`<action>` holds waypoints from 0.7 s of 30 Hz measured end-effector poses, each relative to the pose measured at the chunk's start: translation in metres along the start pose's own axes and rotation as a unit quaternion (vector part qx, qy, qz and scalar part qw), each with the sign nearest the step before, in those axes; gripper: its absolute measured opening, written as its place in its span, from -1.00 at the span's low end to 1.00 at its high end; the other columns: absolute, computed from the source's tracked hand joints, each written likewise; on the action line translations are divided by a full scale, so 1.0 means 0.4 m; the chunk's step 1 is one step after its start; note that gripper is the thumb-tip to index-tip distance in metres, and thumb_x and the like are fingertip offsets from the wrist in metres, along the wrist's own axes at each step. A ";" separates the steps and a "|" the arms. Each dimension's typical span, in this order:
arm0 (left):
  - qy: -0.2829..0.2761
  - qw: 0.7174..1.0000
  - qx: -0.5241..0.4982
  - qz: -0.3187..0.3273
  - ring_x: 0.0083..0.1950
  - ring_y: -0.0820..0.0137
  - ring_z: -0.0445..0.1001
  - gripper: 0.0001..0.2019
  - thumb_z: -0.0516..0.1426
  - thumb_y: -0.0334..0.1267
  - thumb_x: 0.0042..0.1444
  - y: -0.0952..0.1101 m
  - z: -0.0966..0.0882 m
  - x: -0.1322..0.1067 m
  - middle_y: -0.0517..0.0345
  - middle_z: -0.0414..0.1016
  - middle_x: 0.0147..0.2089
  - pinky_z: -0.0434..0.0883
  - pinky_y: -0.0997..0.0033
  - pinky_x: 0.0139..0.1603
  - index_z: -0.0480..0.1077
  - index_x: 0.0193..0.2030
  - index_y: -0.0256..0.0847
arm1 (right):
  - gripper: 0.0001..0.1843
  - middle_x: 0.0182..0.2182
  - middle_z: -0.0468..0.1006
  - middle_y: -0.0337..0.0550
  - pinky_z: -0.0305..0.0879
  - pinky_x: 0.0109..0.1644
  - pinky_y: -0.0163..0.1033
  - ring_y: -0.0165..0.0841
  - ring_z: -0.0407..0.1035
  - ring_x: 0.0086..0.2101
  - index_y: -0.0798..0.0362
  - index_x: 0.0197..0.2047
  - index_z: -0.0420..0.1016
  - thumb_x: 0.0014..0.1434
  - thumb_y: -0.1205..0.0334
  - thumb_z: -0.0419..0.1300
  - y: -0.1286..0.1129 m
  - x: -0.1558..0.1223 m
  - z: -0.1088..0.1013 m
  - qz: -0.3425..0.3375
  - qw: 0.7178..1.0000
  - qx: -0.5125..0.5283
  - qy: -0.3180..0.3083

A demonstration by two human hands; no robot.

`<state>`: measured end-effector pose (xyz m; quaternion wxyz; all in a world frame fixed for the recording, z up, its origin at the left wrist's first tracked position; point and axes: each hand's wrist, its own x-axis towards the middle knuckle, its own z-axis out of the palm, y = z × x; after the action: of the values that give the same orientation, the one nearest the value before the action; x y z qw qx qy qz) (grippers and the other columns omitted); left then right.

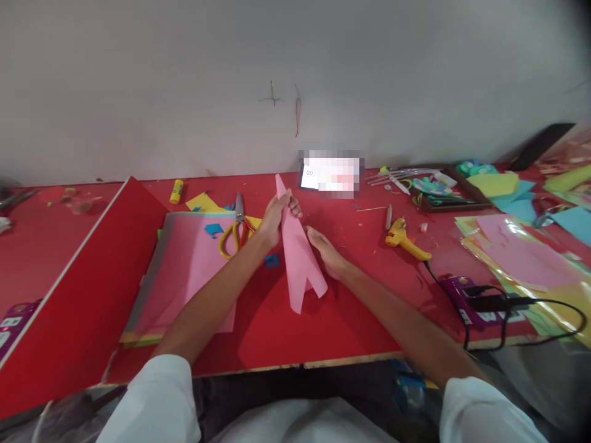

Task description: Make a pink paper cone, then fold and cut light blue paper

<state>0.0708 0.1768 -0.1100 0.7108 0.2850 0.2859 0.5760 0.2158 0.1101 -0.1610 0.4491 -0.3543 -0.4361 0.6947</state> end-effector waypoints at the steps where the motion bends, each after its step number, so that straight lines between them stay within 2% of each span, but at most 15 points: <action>1: -0.002 1.000 0.018 0.001 -0.47 0.56 0.31 -0.60 0.37 -0.11 0.27 -0.012 0.002 -0.004 0.32 0.24 -0.45 0.44 0.50 -0.34 0.24 -0.36 -0.17 | -0.44 -0.23 0.65 -0.20 0.55 -0.18 -0.21 -0.32 0.55 -0.28 -0.08 -0.11 0.48 0.11 -0.35 0.42 0.003 -0.003 0.008 0.011 1.000 0.015 -0.008; 5: -0.023 0.997 0.078 0.017 -0.45 0.56 0.36 -0.59 0.39 -0.06 0.23 -0.039 0.003 -0.013 0.34 0.27 -0.43 0.40 0.51 -0.34 0.24 -0.29 -0.15 | -0.30 -0.30 0.67 -0.24 0.59 -0.34 -0.12 -0.26 0.58 -0.44 -0.10 0.11 0.36 0.04 -0.18 0.52 0.005 -0.008 0.033 0.077 0.994 0.072 -0.021; 8: -0.017 0.994 0.109 0.019 -0.46 0.55 0.40 -0.61 0.37 -0.02 0.26 -0.048 0.007 -0.020 0.36 0.30 -0.43 0.37 0.52 -0.36 0.25 -0.22 -0.14 | -0.40 -0.34 0.67 -0.25 0.60 -0.35 -0.12 -0.26 0.58 -0.47 -0.08 0.08 0.37 0.08 -0.02 0.51 0.004 -0.006 0.044 0.084 0.994 0.075 0.011; 11: 0.001 0.992 0.120 0.025 -0.42 0.49 0.49 -0.60 0.29 0.11 0.31 -0.059 0.013 -0.027 0.32 0.40 -0.40 0.39 0.49 -0.37 0.23 -0.14 -0.10 | -0.52 -0.34 0.68 -0.23 0.61 -0.31 -0.15 -0.27 0.59 -0.43 -0.04 0.03 0.42 0.12 0.09 0.47 0.002 -0.005 0.049 0.087 0.993 0.068 0.040; 16: 0.072 0.984 0.141 0.087 -0.31 0.35 0.61 -0.49 0.18 0.34 0.29 -0.080 0.013 -0.035 0.18 0.57 -0.31 0.50 0.39 -0.31 0.23 -0.14 -0.09 | -0.43 -0.33 0.69 -0.22 0.53 -0.36 -0.23 -0.34 0.52 -0.46 0.00 0.05 0.46 0.01 0.10 0.52 -0.005 -0.009 0.056 0.088 0.992 0.062 0.059; 18: 0.083 0.983 0.144 0.082 -0.24 0.29 0.65 -0.46 0.12 0.39 0.29 -0.085 0.006 -0.033 0.10 0.61 -0.29 0.53 0.35 -0.27 0.30 -0.15 -0.11 | -0.38 -0.32 0.69 -0.22 0.51 -0.36 -0.24 -0.35 0.51 -0.46 0.00 0.05 0.48 -0.04 0.09 0.56 -0.005 -0.009 0.057 0.086 0.993 0.061 0.060; 21: 0.068 0.988 0.134 0.046 -0.12 0.21 0.69 -0.42 0.03 0.41 0.32 -0.087 -0.011 -0.028 0.00 0.66 -0.23 0.57 0.31 -0.20 0.39 -0.18 -0.14 | -0.38 -0.30 0.70 -0.21 0.52 -0.33 -0.23 -0.31 0.54 -0.40 -0.01 0.03 0.51 -0.06 0.05 0.57 -0.001 -0.008 0.054 0.090 0.992 0.064 0.069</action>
<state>0.0884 0.1600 -0.1375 0.6176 0.3503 0.3947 0.5831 0.1977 0.1011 -0.1524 0.4356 -0.4093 -0.3254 0.7327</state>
